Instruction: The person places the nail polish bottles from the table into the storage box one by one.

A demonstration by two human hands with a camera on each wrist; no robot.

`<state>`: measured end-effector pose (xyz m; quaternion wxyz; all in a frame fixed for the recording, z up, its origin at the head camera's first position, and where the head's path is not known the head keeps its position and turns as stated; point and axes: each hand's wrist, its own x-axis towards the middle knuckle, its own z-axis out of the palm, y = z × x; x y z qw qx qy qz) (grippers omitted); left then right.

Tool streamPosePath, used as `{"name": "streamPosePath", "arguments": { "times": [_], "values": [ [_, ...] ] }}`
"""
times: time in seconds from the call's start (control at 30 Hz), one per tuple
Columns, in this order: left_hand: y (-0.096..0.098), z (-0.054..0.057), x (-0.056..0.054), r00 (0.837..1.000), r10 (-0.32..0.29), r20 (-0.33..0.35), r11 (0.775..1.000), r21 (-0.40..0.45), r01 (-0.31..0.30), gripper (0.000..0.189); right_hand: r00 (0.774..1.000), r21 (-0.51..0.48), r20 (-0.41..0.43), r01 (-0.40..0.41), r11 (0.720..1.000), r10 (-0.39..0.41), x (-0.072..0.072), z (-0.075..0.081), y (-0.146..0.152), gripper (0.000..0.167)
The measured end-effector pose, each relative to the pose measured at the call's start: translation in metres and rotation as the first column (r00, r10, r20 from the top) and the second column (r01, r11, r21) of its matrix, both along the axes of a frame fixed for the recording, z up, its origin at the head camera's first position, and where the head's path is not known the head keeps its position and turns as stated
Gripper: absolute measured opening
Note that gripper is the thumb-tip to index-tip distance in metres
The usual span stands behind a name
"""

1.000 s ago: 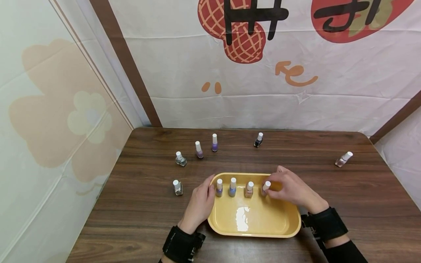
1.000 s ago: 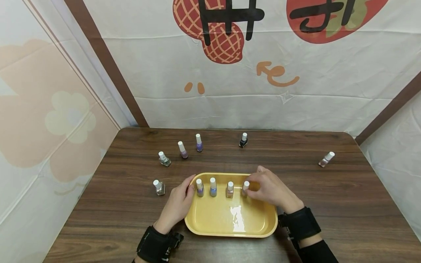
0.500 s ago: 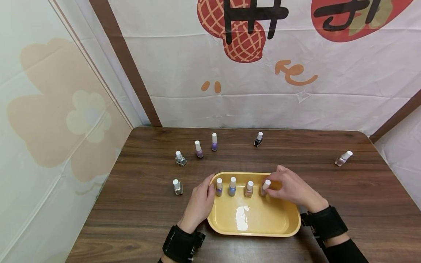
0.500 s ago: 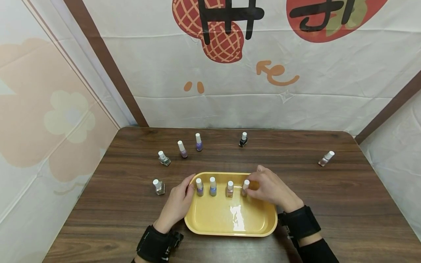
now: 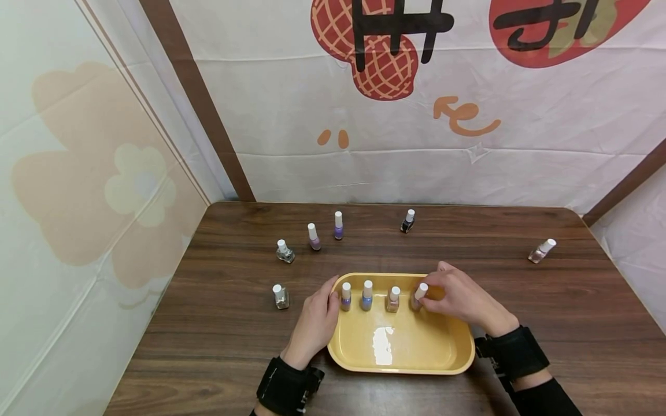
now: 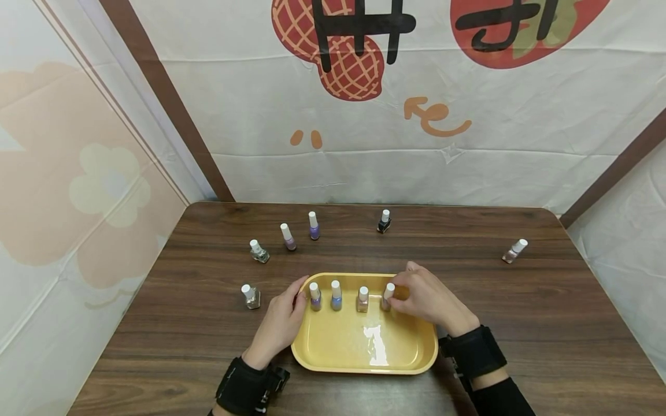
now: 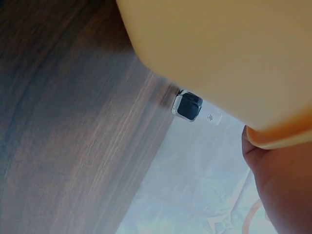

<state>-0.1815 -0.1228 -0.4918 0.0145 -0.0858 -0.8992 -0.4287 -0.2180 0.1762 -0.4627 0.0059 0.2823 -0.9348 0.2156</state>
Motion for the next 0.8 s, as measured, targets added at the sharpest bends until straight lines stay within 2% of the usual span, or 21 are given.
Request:
{"name": "streamPosePath", "arguments": {
  "times": [0.8],
  "values": [
    [0.0009, 0.0001, -0.0002, 1.0, 0.01, -0.012, 1.0, -0.002, -0.01, 0.04, 1.0, -0.058, -0.016, -0.009, 0.998, 0.008, -0.0007, -0.0039, 0.0013, 0.013]
  ]
}}
